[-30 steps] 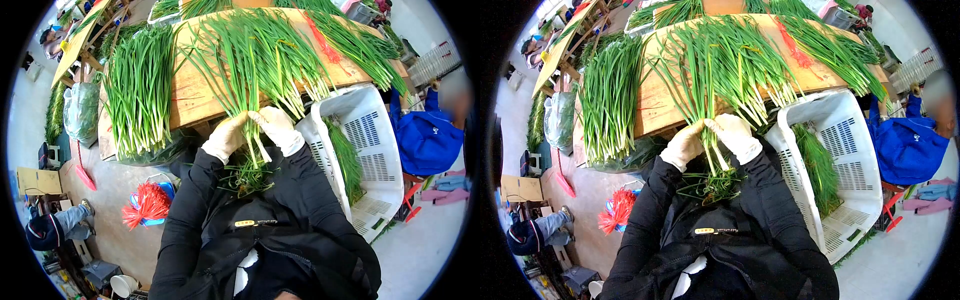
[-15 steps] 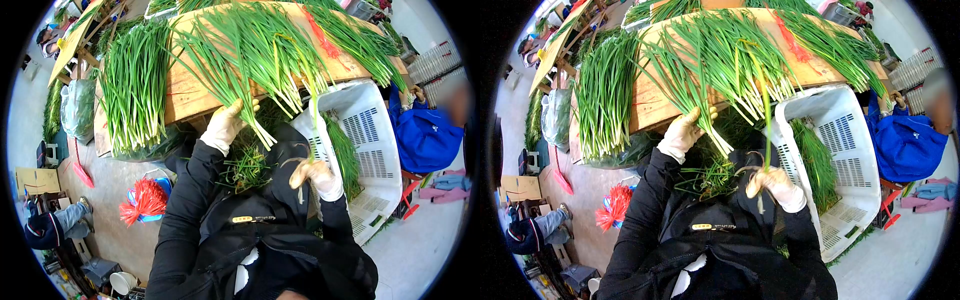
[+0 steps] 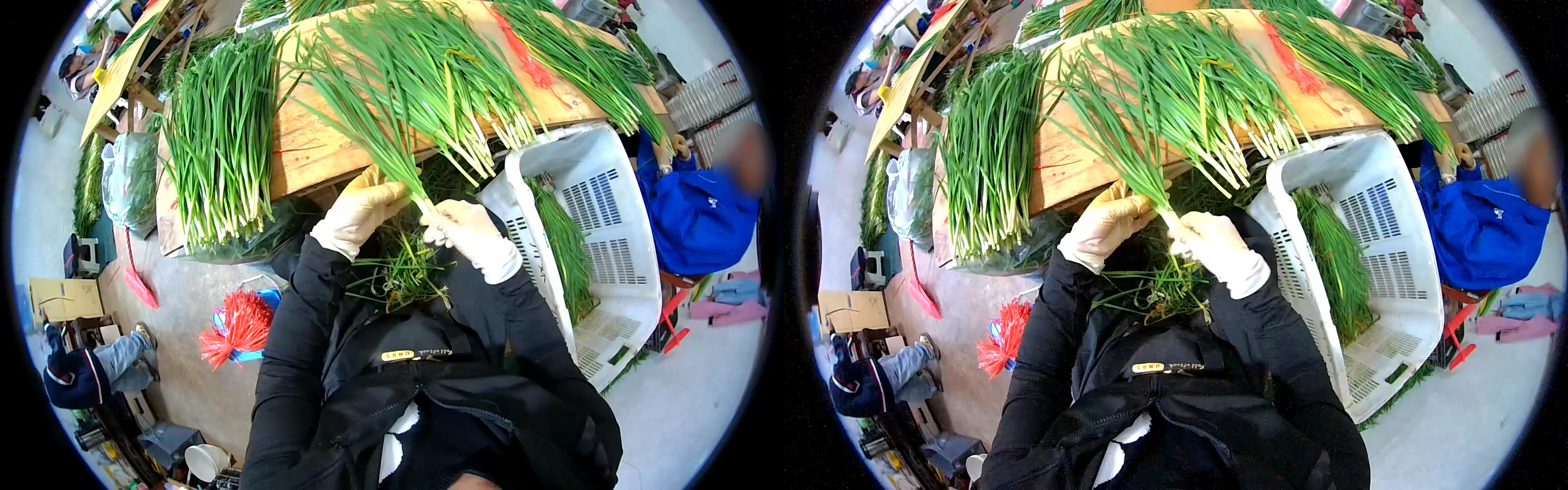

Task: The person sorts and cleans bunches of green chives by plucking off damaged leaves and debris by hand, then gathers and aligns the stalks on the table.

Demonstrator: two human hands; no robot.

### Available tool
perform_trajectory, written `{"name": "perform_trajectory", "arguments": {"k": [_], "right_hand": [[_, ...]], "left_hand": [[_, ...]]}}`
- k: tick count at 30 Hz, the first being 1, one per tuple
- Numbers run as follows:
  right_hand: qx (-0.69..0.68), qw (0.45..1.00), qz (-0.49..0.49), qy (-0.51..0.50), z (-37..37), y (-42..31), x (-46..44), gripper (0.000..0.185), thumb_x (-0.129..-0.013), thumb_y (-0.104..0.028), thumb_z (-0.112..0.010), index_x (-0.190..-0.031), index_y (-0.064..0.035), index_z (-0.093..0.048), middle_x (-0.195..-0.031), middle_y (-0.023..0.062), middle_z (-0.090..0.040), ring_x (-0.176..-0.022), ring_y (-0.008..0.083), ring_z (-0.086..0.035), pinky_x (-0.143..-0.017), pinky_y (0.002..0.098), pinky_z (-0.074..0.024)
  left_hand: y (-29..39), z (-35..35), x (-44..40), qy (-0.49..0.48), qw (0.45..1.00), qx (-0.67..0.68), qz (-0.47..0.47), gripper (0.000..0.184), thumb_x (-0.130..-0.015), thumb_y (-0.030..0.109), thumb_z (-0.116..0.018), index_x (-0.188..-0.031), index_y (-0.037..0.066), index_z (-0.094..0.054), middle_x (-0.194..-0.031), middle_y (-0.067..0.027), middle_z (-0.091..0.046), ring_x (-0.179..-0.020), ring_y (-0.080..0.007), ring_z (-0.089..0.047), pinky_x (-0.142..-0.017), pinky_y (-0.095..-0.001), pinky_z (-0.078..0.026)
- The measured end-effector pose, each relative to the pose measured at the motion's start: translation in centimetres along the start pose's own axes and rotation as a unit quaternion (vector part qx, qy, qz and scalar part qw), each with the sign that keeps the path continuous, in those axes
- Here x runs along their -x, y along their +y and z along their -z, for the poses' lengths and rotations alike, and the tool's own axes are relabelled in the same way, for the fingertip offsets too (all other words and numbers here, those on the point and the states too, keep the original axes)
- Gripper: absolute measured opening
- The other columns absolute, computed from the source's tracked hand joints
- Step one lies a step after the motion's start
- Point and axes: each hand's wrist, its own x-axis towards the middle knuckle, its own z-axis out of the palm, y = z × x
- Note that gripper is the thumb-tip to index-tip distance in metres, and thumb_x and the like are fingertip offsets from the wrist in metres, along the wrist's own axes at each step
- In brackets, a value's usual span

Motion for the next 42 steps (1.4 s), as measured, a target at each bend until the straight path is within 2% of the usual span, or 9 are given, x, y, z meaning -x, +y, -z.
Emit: {"name": "perform_trajectory", "arguments": {"k": [4,11,15,18,22,25,28,38,42], "right_hand": [[-0.738,0.662,-0.072,-0.106,-1.4,0.6,-0.3,0.039,-0.091,-0.033,-0.044,-0.101,0.0024,-0.058,-0.081,0.0095,-0.064,-0.06,0.012,-0.057,-0.049,0.0171,-0.0416],[-0.575,0.814,-0.046,0.071,-1.7,3.8,-0.2,0.042,-0.094,-0.035,-0.036,-0.103,-0.0005,-0.058,-0.063,0.0053,-0.062,-0.046,0.0093,-0.052,-0.045,0.0167,-0.0399],[-0.158,0.971,-0.089,0.154,0.3,3.7,-0.5,0.037,-0.09,-0.035,-0.047,-0.101,-0.0009,-0.058,-0.084,0.0118,-0.064,-0.061,0.0185,-0.06,-0.059,0.0292,-0.047],[0.106,0.925,0.036,0.363,1.2,3.2,0.3,0.025,-0.088,-0.026,-0.051,-0.102,-0.0069,-0.059,-0.084,0.0117,-0.061,-0.065,0.0203,-0.06,-0.064,0.0305,-0.0489],[-0.259,0.961,0.011,0.094,-0.9,-0.7,0.6,0.028,-0.085,-0.031,-0.054,-0.088,-0.0049,-0.064,-0.076,0.01,-0.061,-0.061,0.0179,-0.059,-0.058,0.0322,-0.0474],[-0.103,0.994,-0.019,0.014,-1.5,-2.1,-2.3,0.032,-0.084,-0.032,-0.055,-0.073,-0.0027,-0.061,-0.058,0.0079,-0.057,-0.056,0.0192,-0.057,-0.054,0.032,-0.0431],[-0.459,0.881,-0.105,-0.043,-3.3,-1.4,-4.0,0.018,-0.082,-0.019,-0.059,-0.071,-0.004,-0.056,-0.053,-0.0003,-0.05,-0.048,0.0118,-0.046,-0.05,0.0273,-0.0399],[-0.111,0.926,0.127,0.338,-2.6,-1.5,0.6,0.021,-0.069,-0.006,-0.066,-0.06,-0.0059,-0.047,-0.055,0.0028,-0.047,-0.045,0.0143,-0.046,-0.043,0.0267,-0.0392],[-0.255,0.95,0.091,0.158,-5.1,1.6,7.5,0.01,-0.075,-0.014,-0.062,-0.073,-0.0054,-0.061,-0.062,0.0077,-0.056,-0.054,0.0172,-0.055,-0.052,0.0282,-0.0455]], "left_hand": [[-0.3,-0.7,1.0,0.006,0.998,0.046,0.05,0.036,-0.083,0.014,-0.058,-0.115,0.002,-0.048,-0.109,-0.0117,-0.057,-0.101,-0.0212,-0.055,-0.092,-0.0365,-0.041],[-0.3,-0.2,3.2,-0.045,0.996,-0.039,0.068,0.054,-0.084,0.022,-0.056,-0.13,0.002,-0.036,-0.117,-0.0127,-0.054,-0.108,-0.0221,-0.051,-0.095,-0.0356,-0.038],[-1.1,0.8,3.2,-0.018,0.994,0.067,0.089,0.059,-0.086,0.034,-0.05,-0.131,0.001,-0.033,-0.133,-0.0167,-0.038,-0.12,-0.0254,-0.04,-0.1,-0.0407,-0.031],[-1.7,1.5,3.0,-0.034,0.995,0.047,0.075,0.059,-0.086,0.037,-0.05,-0.131,0.002,-0.034,-0.132,-0.0153,-0.04,-0.12,-0.0247,-0.04,-0.1,-0.0415,-0.03],[-2.0,1.3,3.0,0.006,0.997,0.03,0.067,0.056,-0.085,0.037,-0.051,-0.127,0.001,-0.04,-0.132,-0.0118,-0.041,-0.12,-0.0228,-0.039,-0.101,-0.042,-0.027],[-2.9,2.3,2.6,-0.011,0.997,0.048,0.06,0.048,-0.085,0.033,-0.052,-0.121,0.002,-0.046,-0.125,-0.0086,-0.047,-0.115,-0.0213,-0.043,-0.1,-0.042,-0.027],[-2.5,1.7,2.5,0.037,0.996,0.062,0.06,0.037,-0.085,0.028,-0.053,-0.114,0.004,-0.05,-0.116,-0.0053,-0.052,-0.106,-0.0195,-0.049,-0.097,-0.0423,-0.032],[-1.5,1.3,0.8,0.107,0.991,0.077,0.007,0.038,-0.087,0.026,-0.05,-0.117,0.002,-0.05,-0.12,-0.0099,-0.052,-0.114,-0.023,-0.045,-0.097,-0.0417,-0.033],[-0.6,3.4,1.6,0.08,0.995,0.049,0.015,0.042,-0.085,0.03,-0.052,-0.118,0.004,-0.05,-0.125,-0.0087,-0.049,-0.119,-0.0246,-0.04,-0.1,-0.043,-0.027]]}}
